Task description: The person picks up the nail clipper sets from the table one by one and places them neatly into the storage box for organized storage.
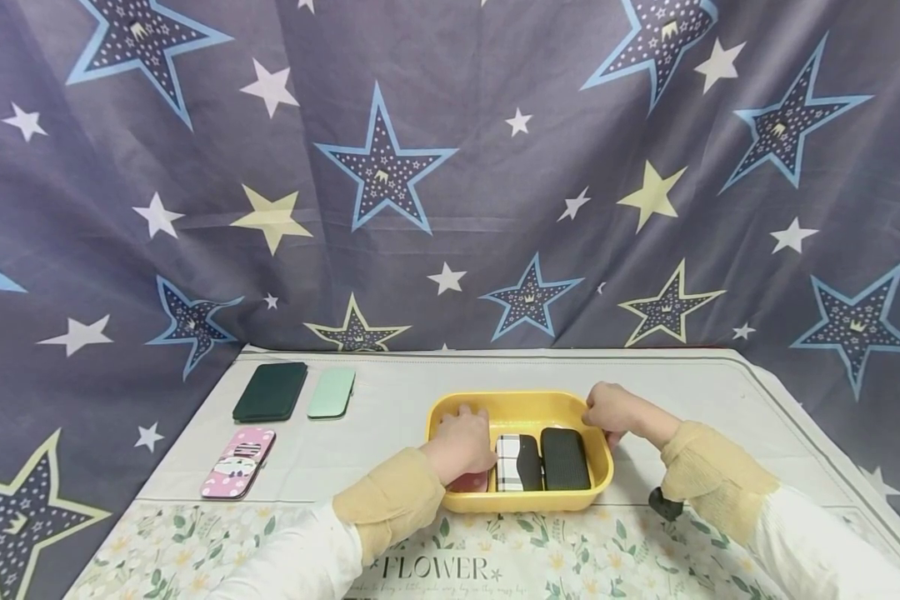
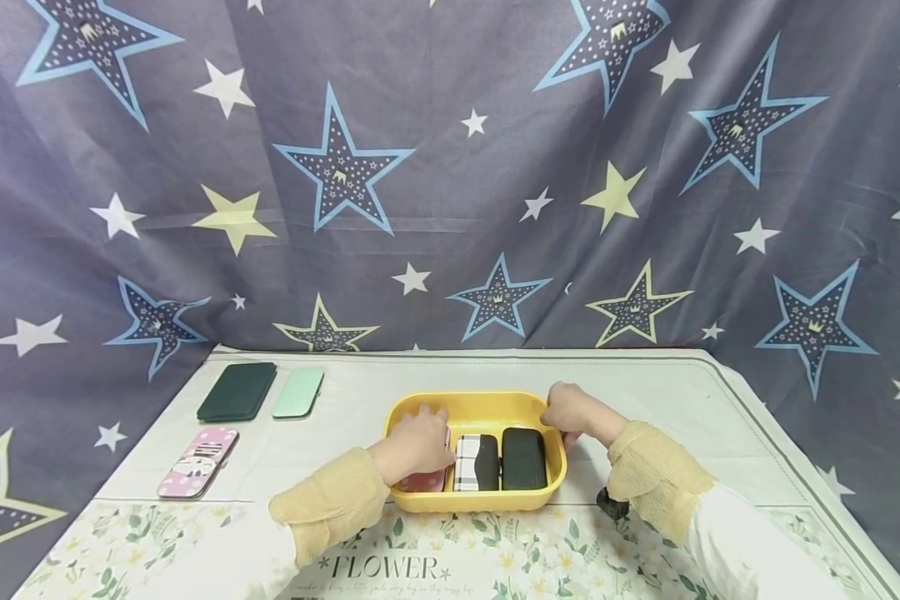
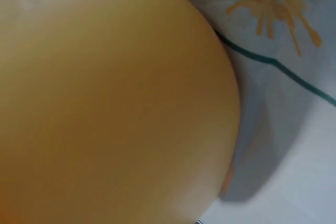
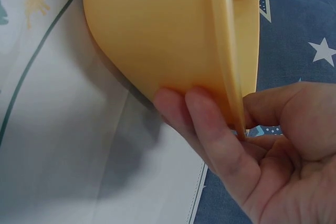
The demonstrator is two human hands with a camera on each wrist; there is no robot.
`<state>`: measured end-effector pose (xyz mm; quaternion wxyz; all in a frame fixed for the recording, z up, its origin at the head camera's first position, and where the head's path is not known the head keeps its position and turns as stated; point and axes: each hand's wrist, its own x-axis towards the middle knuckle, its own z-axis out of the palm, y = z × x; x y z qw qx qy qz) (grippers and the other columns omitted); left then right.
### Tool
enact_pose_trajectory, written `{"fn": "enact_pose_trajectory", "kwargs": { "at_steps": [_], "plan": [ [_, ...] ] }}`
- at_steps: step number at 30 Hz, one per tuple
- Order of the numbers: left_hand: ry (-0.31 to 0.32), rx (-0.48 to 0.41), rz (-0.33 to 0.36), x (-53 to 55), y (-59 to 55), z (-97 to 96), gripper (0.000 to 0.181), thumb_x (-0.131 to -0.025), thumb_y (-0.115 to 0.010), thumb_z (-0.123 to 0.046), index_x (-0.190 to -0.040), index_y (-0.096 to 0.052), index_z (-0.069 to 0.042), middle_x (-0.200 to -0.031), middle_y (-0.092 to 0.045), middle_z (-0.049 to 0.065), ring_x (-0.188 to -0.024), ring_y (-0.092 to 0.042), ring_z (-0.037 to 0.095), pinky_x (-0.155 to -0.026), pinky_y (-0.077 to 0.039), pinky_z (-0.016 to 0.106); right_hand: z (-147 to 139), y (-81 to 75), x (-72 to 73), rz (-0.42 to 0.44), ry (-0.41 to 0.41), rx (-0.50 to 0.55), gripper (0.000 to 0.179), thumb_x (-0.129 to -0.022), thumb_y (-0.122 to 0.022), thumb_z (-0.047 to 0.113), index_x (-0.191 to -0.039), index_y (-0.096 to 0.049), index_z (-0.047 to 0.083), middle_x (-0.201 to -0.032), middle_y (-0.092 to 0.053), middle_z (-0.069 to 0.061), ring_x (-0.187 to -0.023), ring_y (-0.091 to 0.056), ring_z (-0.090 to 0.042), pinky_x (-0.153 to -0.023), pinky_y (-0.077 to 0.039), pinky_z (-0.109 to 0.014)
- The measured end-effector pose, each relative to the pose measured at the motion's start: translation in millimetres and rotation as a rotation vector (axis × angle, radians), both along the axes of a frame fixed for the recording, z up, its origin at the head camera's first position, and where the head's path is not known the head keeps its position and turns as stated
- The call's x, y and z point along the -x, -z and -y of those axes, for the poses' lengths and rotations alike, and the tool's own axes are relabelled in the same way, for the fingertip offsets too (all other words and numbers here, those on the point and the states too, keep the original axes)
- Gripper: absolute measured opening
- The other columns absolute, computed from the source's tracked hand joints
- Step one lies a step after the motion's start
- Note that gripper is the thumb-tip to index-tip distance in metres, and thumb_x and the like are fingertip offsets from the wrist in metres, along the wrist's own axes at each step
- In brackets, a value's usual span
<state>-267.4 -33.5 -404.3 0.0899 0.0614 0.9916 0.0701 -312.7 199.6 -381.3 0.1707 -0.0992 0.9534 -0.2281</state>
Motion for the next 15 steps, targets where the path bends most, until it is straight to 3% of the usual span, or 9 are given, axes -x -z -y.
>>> {"fn": "enact_pose_trajectory", "kwargs": {
  "at_steps": [15],
  "plan": [
    [0.030, 0.066, 0.012, 4.3, 6.7, -0.5, 0.069, -0.078, -0.073, -0.041, -0.131, -0.049, -0.003, -0.122, -0.050, 0.021, -0.107, -0.053, 0.038, -0.098, -0.039, 0.046, 0.3, 0.4, 0.4, 0.011, 0.014, 0.006, 0.023, -0.085, -0.053, 0.004, -0.063, -0.053, 0.004, -0.054, -0.056, -0.006, -0.041, -0.059, -0.011, -0.046, -0.053, -0.028]
  ]
}}
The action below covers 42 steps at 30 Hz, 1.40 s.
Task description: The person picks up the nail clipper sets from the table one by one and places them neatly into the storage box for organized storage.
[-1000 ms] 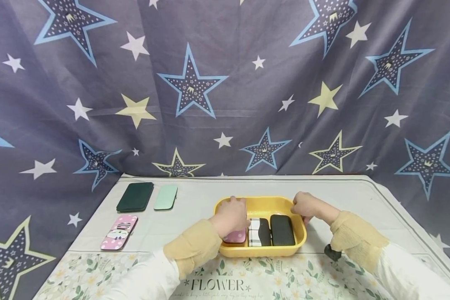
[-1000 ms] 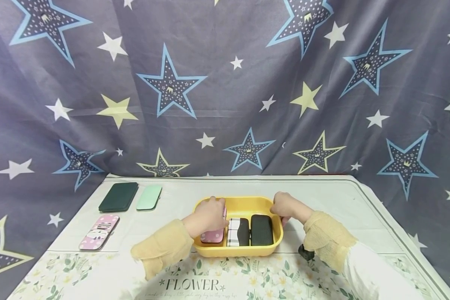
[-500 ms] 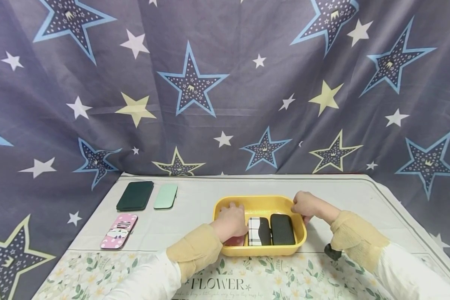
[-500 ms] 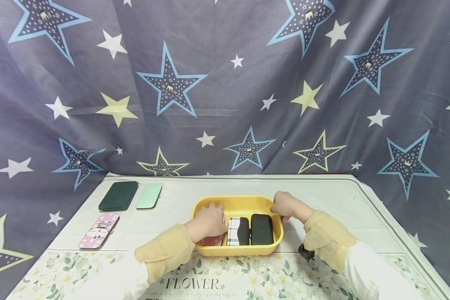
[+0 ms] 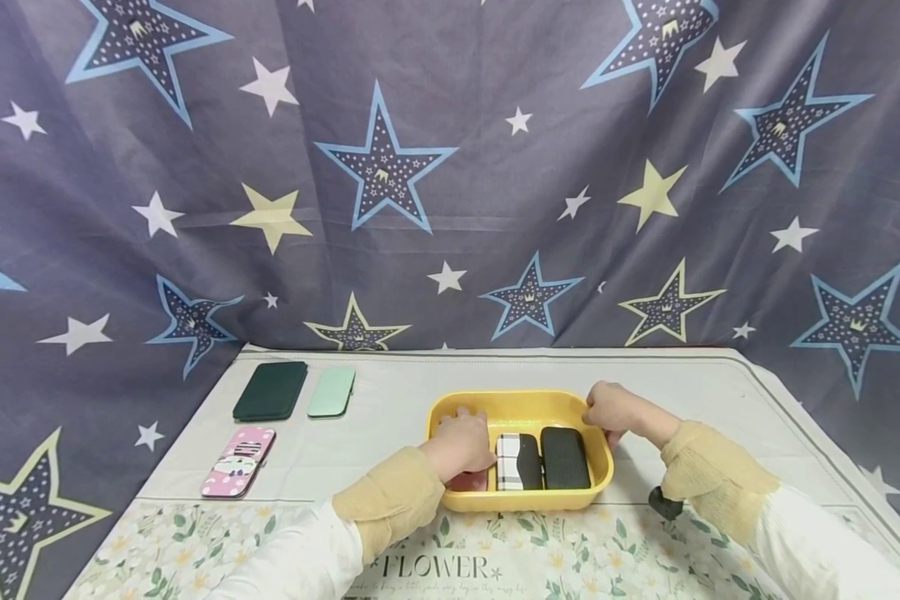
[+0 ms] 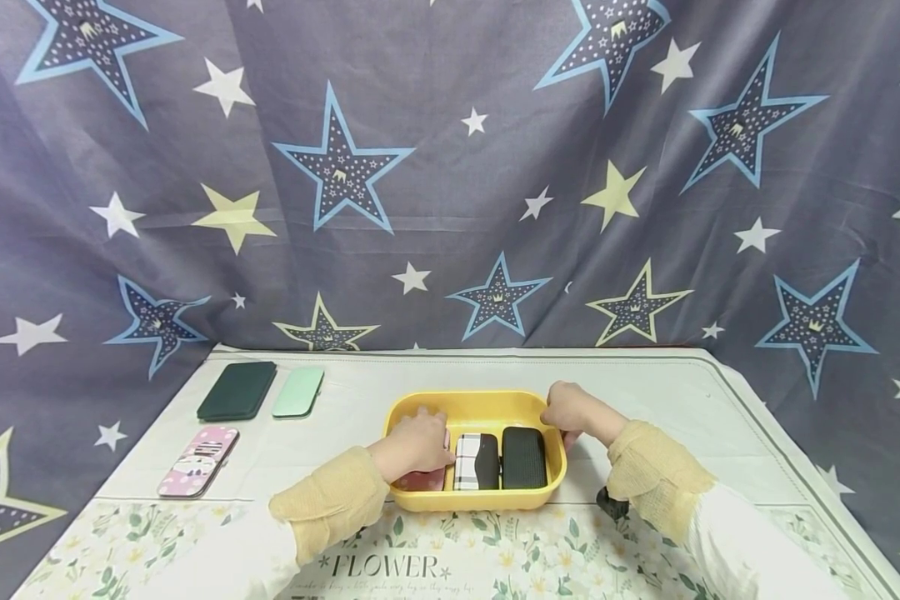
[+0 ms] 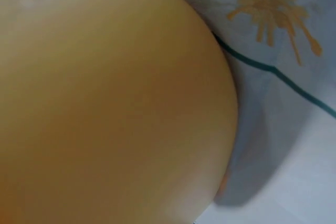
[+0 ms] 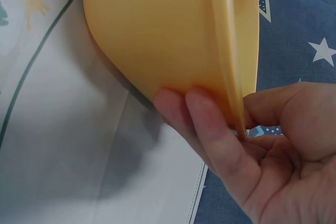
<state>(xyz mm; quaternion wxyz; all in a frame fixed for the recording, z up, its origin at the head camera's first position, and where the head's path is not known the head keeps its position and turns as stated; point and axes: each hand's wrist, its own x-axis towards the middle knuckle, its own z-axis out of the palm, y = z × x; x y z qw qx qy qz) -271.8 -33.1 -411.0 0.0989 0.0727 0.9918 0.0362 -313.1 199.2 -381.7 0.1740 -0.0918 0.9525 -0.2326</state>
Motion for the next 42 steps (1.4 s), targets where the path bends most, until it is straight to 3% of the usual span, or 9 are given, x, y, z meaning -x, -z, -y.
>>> {"fn": "enact_pose_trajectory", "kwargs": {
  "at_steps": [4, 11, 18, 29, 35, 37, 42],
  "plan": [
    [0.017, -0.008, -0.005, -0.8, -0.7, 1.3, 0.066, -0.079, -0.073, -0.039, -0.128, -0.052, -0.001, -0.119, -0.051, 0.022, -0.105, -0.054, 0.039, -0.097, -0.040, 0.047, 1, -1.3, -0.9, 0.001, 0.001, -0.003, 0.023, -0.086, -0.052, 0.004, -0.062, -0.052, 0.004, -0.053, -0.056, -0.006, -0.041, -0.059, -0.011, -0.046, -0.053, -0.028],
    [0.022, -0.043, -0.008, -3.2, -5.8, 2.4, 0.042, -0.079, -0.072, -0.027, -0.109, -0.063, 0.001, -0.100, -0.053, 0.018, -0.088, -0.057, 0.032, -0.085, -0.046, 0.043, 2, -2.5, -2.2, 0.007, 0.011, -0.010, 0.020, -0.086, -0.052, 0.004, -0.067, -0.056, 0.001, -0.056, -0.058, -0.007, -0.043, -0.060, -0.013, -0.047, -0.054, -0.028],
    [0.023, -0.036, -0.009, -10.1, -10.7, 0.2, 0.041, -0.081, -0.072, -0.033, -0.104, -0.064, 0.001, -0.104, -0.054, 0.020, -0.087, -0.058, 0.031, -0.085, -0.048, 0.041, 3, -2.8, -2.7, 0.007, 0.007, -0.018, 0.019, -0.087, -0.052, 0.004, -0.069, -0.057, 0.000, -0.057, -0.058, -0.008, -0.044, -0.060, -0.013, -0.047, -0.054, -0.028],
    [0.056, 0.004, -0.032, -14.3, -8.4, 0.2, 0.040, -0.084, -0.069, -0.035, -0.101, -0.066, 0.001, -0.105, -0.056, 0.019, -0.090, -0.058, 0.030, -0.090, -0.046, 0.044, 2, -1.5, -0.4, 0.033, 0.024, -0.013, 0.017, -0.087, -0.052, 0.004, -0.073, -0.060, -0.001, -0.059, -0.060, -0.008, -0.045, -0.061, -0.013, -0.048, -0.054, -0.028],
    [0.067, -0.022, -0.034, -13.2, -6.5, 3.3, 0.034, -0.084, -0.068, -0.037, -0.087, -0.067, -0.004, -0.102, -0.057, 0.018, -0.091, -0.059, 0.030, -0.089, -0.046, 0.043, 2, -1.5, -2.0, 0.016, 0.017, -0.011, 0.017, -0.086, -0.052, 0.004, -0.071, -0.059, -0.001, -0.059, -0.060, -0.009, -0.045, -0.061, -0.013, -0.047, -0.054, -0.027],
    [0.069, -0.042, -0.025, -13.2, -6.7, 5.2, 0.034, -0.084, -0.068, -0.038, -0.089, -0.066, -0.004, -0.102, -0.057, 0.017, -0.090, -0.059, 0.029, -0.086, -0.047, 0.041, 2, -1.4, -2.2, 0.013, 0.016, -0.009, 0.017, -0.086, -0.052, 0.004, -0.070, -0.059, -0.001, -0.058, -0.059, -0.009, -0.044, -0.061, -0.014, -0.048, -0.054, -0.028],
    [0.075, -0.098, 0.030, -11.7, -10.7, 10.4, 0.047, -0.082, -0.072, -0.036, -0.110, -0.060, 0.000, -0.102, -0.059, 0.015, -0.085, -0.057, 0.021, -0.082, -0.050, 0.035, 1, 0.0, -1.6, 0.017, 0.017, -0.004, 0.017, -0.086, -0.052, 0.004, -0.072, -0.059, -0.001, -0.057, -0.059, -0.008, -0.043, -0.060, -0.013, -0.049, -0.055, -0.030]
  ]
}}
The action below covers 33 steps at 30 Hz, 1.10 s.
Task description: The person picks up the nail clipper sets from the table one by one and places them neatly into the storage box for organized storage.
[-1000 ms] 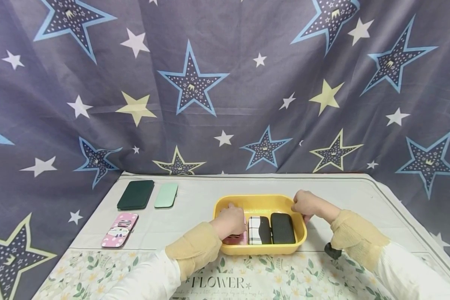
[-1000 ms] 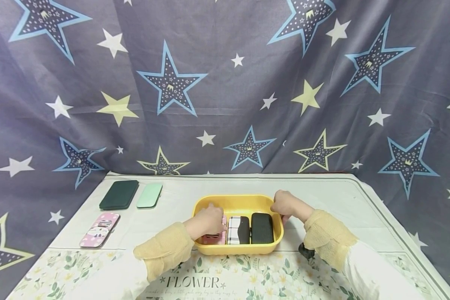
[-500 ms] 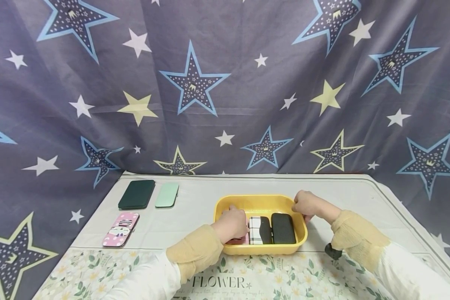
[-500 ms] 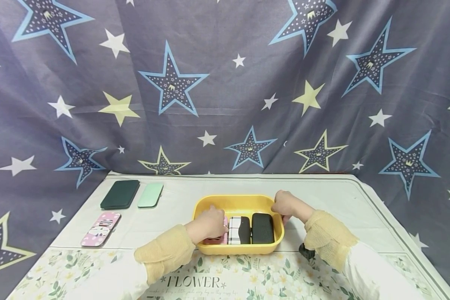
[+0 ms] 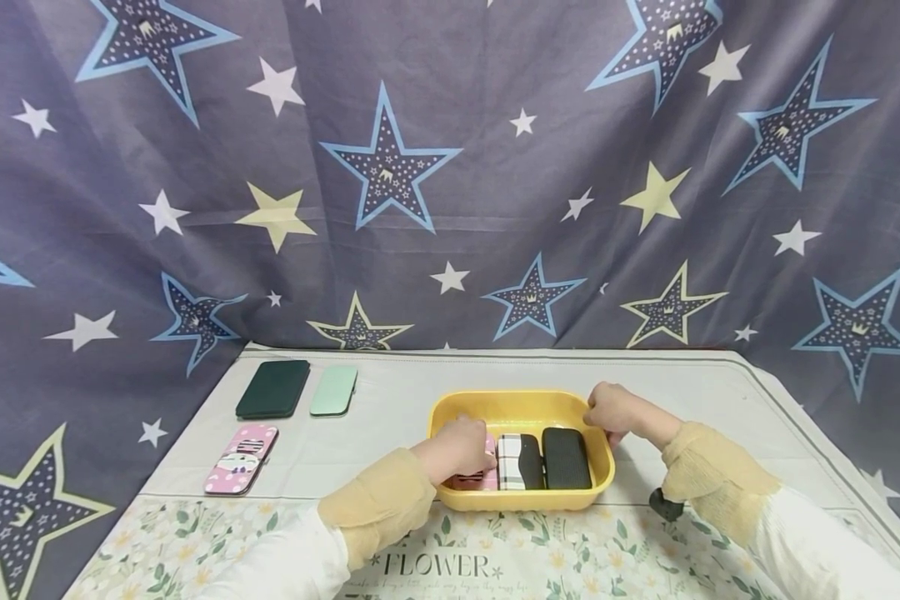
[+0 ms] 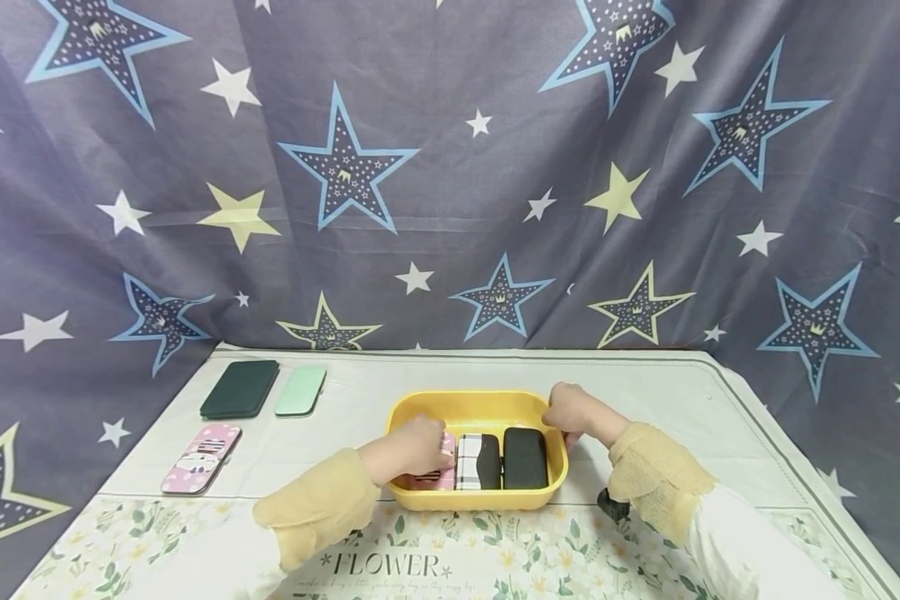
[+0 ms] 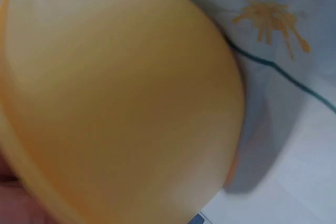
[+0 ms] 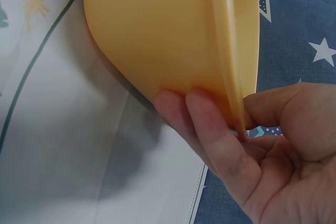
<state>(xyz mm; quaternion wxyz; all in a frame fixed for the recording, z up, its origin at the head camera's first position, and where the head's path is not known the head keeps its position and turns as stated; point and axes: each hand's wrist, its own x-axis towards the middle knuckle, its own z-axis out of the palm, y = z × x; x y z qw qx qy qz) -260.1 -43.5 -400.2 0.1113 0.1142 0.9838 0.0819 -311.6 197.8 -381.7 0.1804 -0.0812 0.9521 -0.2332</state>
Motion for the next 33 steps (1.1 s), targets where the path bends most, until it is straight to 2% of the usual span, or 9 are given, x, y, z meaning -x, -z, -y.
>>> {"fn": "enact_pose_trajectory", "kwargs": {
  "at_steps": [3, 6, 10, 13, 16, 20, 25, 29, 33],
  "plan": [
    [0.018, -0.037, 0.031, -0.9, -4.6, 3.9, 0.052, -0.083, -0.072, -0.034, -0.118, -0.057, 0.001, -0.105, -0.062, 0.014, -0.089, -0.058, 0.019, -0.085, -0.050, 0.033, 0, 0.7, 0.7, 0.002, 0.001, 0.004, 0.016, -0.085, -0.052, 0.004, -0.073, -0.060, -0.002, -0.056, -0.059, -0.008, -0.042, -0.059, -0.012, -0.048, -0.054, -0.029],
    [0.055, -0.065, 0.050, -3.6, -9.3, 7.9, 0.059, -0.084, -0.070, -0.034, -0.128, -0.052, 0.002, -0.118, -0.061, 0.017, -0.107, -0.058, 0.025, -0.095, -0.046, 0.036, 0, 1.9, 1.2, 0.002, 0.006, 0.006, 0.016, -0.085, -0.052, 0.004, -0.073, -0.061, -0.002, -0.056, -0.059, -0.008, -0.042, -0.059, -0.012, -0.047, -0.054, -0.029],
    [0.145, -0.134, 0.057, -6.6, -17.5, 14.9, 0.064, -0.087, -0.066, -0.033, -0.139, -0.042, -0.003, -0.135, -0.052, 0.015, -0.128, -0.045, 0.030, -0.107, -0.036, 0.041, 0, 3.1, 1.3, 0.002, 0.010, 0.010, 0.015, -0.084, -0.052, 0.004, -0.073, -0.061, -0.002, -0.056, -0.059, -0.008, -0.041, -0.058, -0.011, -0.046, -0.053, -0.028],
    [0.221, -0.197, 0.015, -5.3, -26.7, 22.0, 0.066, -0.090, -0.063, -0.028, -0.146, -0.034, -0.008, -0.144, -0.042, 0.016, -0.135, -0.036, 0.031, -0.111, -0.030, 0.044, 0, 2.4, 0.4, -0.003, 0.007, 0.009, 0.016, -0.084, -0.052, 0.003, -0.072, -0.061, -0.001, -0.055, -0.059, -0.008, -0.040, -0.058, -0.011, -0.045, -0.053, -0.027],
    [0.234, -0.243, -0.069, -1.8, -39.1, 31.6, 0.072, -0.091, -0.061, -0.024, -0.151, -0.022, -0.014, -0.151, -0.027, 0.019, -0.140, -0.024, 0.036, -0.112, -0.022, 0.050, 0, 1.7, 0.1, -0.007, 0.007, 0.007, 0.016, -0.083, -0.052, 0.003, -0.070, -0.060, 0.000, -0.054, -0.058, -0.007, -0.040, -0.058, -0.010, -0.045, -0.053, -0.027],
    [0.156, -0.235, -0.227, 9.3, -49.8, 49.8, 0.081, -0.089, -0.062, -0.036, -0.153, -0.013, -0.022, -0.155, -0.013, 0.021, -0.142, -0.012, 0.039, -0.112, -0.014, 0.054, 0, 1.4, 0.2, -0.006, 0.007, 0.010, 0.016, -0.084, -0.052, 0.003, -0.071, -0.060, -0.001, -0.054, -0.058, -0.007, -0.040, -0.058, -0.010, -0.045, -0.053, -0.027],
    [0.028, -0.163, -0.407, 30.5, -52.3, 80.2, 0.086, -0.086, -0.058, -0.055, -0.153, -0.013, -0.025, -0.156, -0.008, 0.020, -0.143, -0.004, 0.040, -0.112, -0.010, 0.057, -1, 2.0, 0.7, -0.007, 0.009, 0.012, 0.015, -0.083, -0.051, 0.003, -0.073, -0.061, -0.001, -0.055, -0.059, -0.007, -0.040, -0.058, -0.011, -0.046, -0.053, -0.028],
    [-0.045, -0.098, -0.505, 48.7, -45.9, 106.3, 0.086, -0.084, -0.056, -0.060, -0.153, -0.013, -0.028, -0.157, -0.005, 0.018, -0.144, 0.001, 0.039, -0.111, -0.009, 0.061, -1, 2.0, 0.6, -0.017, 0.008, 0.007, 0.015, -0.083, -0.051, 0.003, -0.072, -0.061, -0.001, -0.055, -0.059, -0.007, -0.040, -0.058, -0.011, -0.046, -0.053, -0.027],
    [-0.095, -0.037, -0.535, 63.8, -34.3, 130.5, 0.086, -0.084, -0.055, -0.061, -0.152, -0.014, -0.029, -0.158, -0.003, 0.017, -0.144, 0.003, 0.039, -0.110, -0.009, 0.064, 0, 1.0, 0.0, -0.016, 0.011, 0.010, 0.015, -0.083, -0.051, 0.003, -0.074, -0.062, -0.002, -0.056, -0.059, -0.008, -0.041, -0.058, -0.011, -0.046, -0.053, -0.028]
  ]
}}
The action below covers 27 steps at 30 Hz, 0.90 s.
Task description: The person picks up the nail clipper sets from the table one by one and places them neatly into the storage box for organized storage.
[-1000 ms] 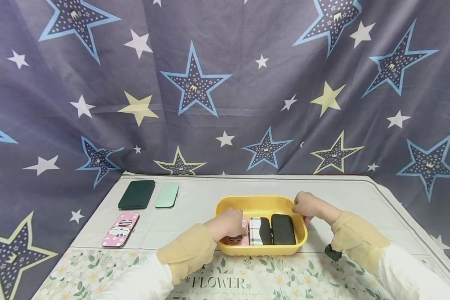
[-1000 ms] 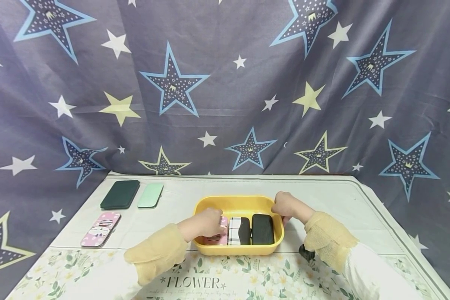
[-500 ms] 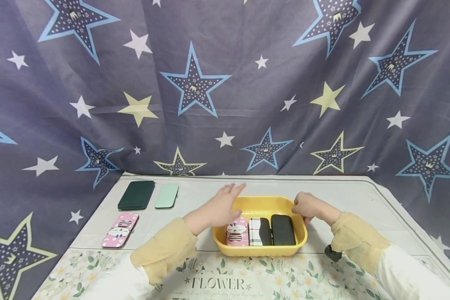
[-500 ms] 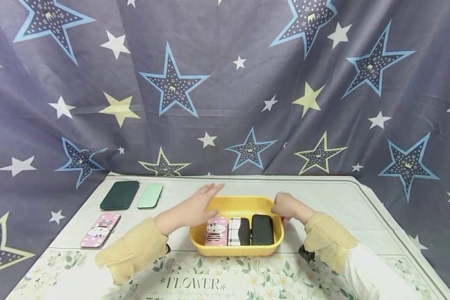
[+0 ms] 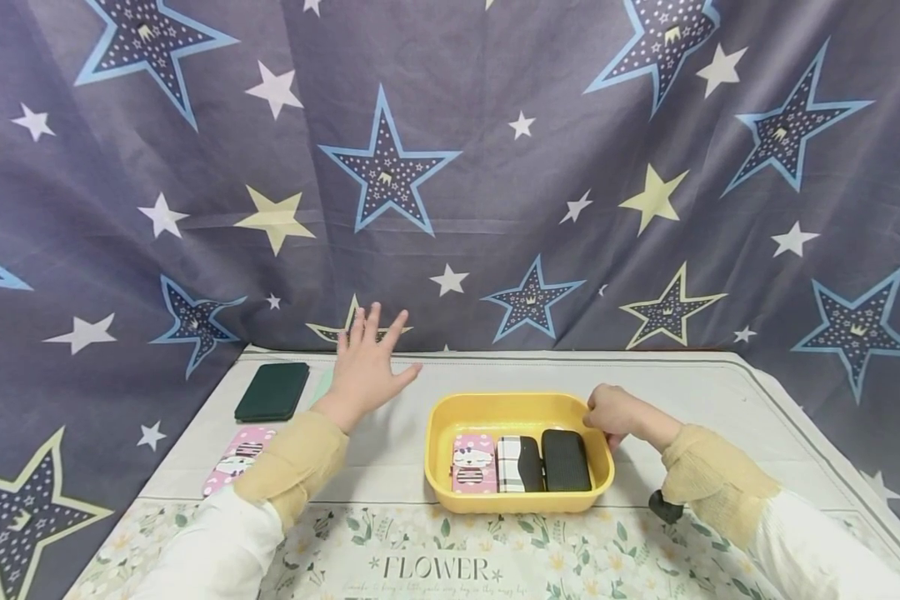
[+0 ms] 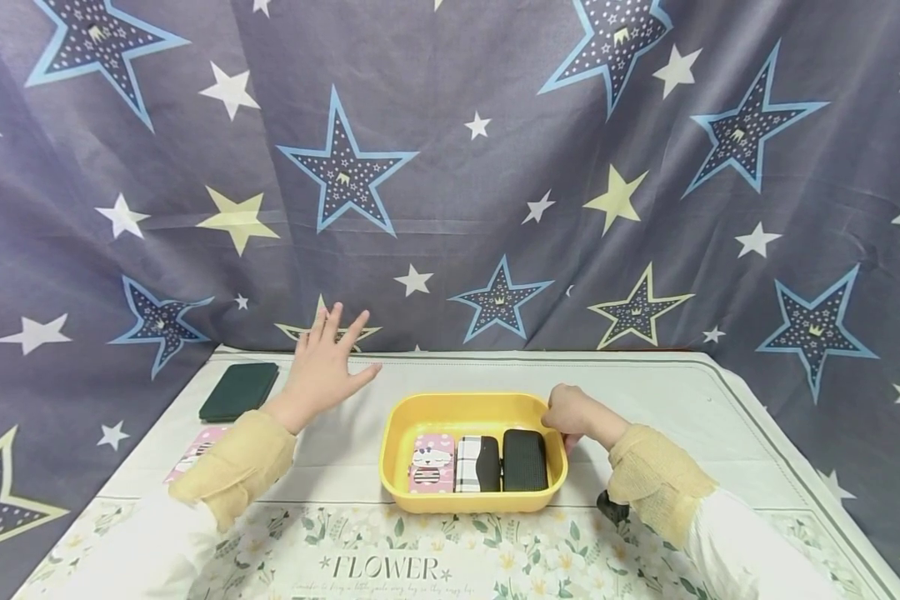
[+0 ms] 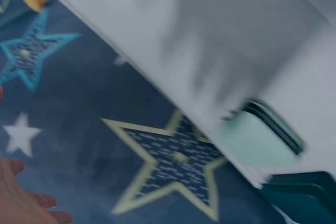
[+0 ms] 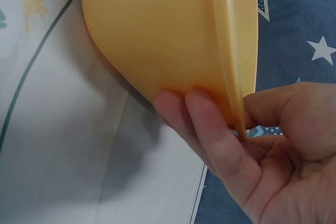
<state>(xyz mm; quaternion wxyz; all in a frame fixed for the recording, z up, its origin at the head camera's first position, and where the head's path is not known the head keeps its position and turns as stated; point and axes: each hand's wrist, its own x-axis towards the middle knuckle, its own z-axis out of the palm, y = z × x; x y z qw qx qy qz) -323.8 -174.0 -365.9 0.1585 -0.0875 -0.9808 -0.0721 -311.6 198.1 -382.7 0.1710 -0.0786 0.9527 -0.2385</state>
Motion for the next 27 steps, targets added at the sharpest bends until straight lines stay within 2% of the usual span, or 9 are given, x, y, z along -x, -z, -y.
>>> {"fn": "enact_pose_trajectory", "kwargs": {
  "at_steps": [4, 9, 13, 17, 22, 27],
  "plan": [
    [-0.034, 0.004, 0.024, 9.9, 12.7, 18.6, 0.086, -0.084, -0.057, -0.059, -0.152, -0.018, -0.026, -0.157, -0.002, 0.019, -0.143, 0.003, 0.041, -0.107, -0.009, 0.068, 0, -1.1, -0.5, 0.001, 0.004, 0.010, 0.015, -0.083, -0.051, 0.003, -0.074, -0.062, -0.002, -0.056, -0.060, -0.008, -0.041, -0.058, -0.011, -0.048, -0.054, -0.030],
    [-0.078, -0.031, 0.089, 18.0, 30.2, 33.8, 0.083, -0.084, -0.057, -0.058, -0.151, -0.022, -0.022, -0.156, -0.004, 0.023, -0.142, 0.001, 0.046, -0.104, -0.009, 0.072, -1, -0.3, -1.0, -0.008, -0.006, 0.015, 0.018, -0.083, -0.052, 0.002, -0.065, -0.056, 0.002, -0.053, -0.057, -0.006, -0.039, -0.057, -0.010, -0.049, -0.055, -0.032],
    [-0.128, -0.060, 0.176, 24.1, 44.1, 42.7, 0.082, -0.086, -0.054, -0.058, -0.151, -0.021, -0.021, -0.155, -0.002, 0.026, -0.141, 0.001, 0.048, -0.102, -0.009, 0.074, -1, 1.3, -0.8, -0.024, -0.015, 0.019, 0.022, -0.082, -0.052, 0.003, -0.060, -0.051, 0.006, -0.049, -0.054, -0.004, -0.038, -0.055, -0.009, -0.050, -0.055, -0.034],
    [-0.171, -0.050, 0.278, 30.4, 53.6, 51.0, 0.081, -0.089, -0.050, -0.057, -0.152, -0.015, -0.020, -0.154, 0.001, 0.028, -0.140, 0.002, 0.050, -0.101, -0.009, 0.075, -1, 2.1, -1.1, -0.020, -0.007, 0.025, 0.022, -0.081, -0.051, 0.002, -0.059, -0.050, 0.006, -0.048, -0.053, -0.004, -0.037, -0.055, -0.009, -0.050, -0.055, -0.034],
    [-0.169, -0.063, 0.359, 34.6, 59.8, 56.5, 0.079, -0.090, -0.048, -0.055, -0.152, -0.015, -0.019, -0.153, 0.000, 0.030, -0.138, -0.001, 0.053, -0.100, -0.013, 0.075, -1, 2.7, -1.8, -0.023, -0.003, 0.036, 0.021, -0.081, -0.051, 0.002, -0.061, -0.051, 0.005, -0.049, -0.054, -0.005, -0.038, -0.055, -0.009, -0.049, -0.055, -0.033],
    [-0.145, -0.037, 0.427, 33.2, 65.4, 58.1, 0.077, -0.089, -0.050, -0.051, -0.151, -0.021, -0.017, -0.152, -0.006, 0.032, -0.136, -0.006, 0.057, -0.098, -0.018, 0.075, -2, 2.3, -1.7, -0.020, -0.002, 0.033, 0.023, -0.081, -0.051, 0.002, -0.059, -0.049, 0.007, -0.049, -0.055, -0.005, -0.038, -0.056, -0.010, -0.050, -0.055, -0.034]
  ]
}}
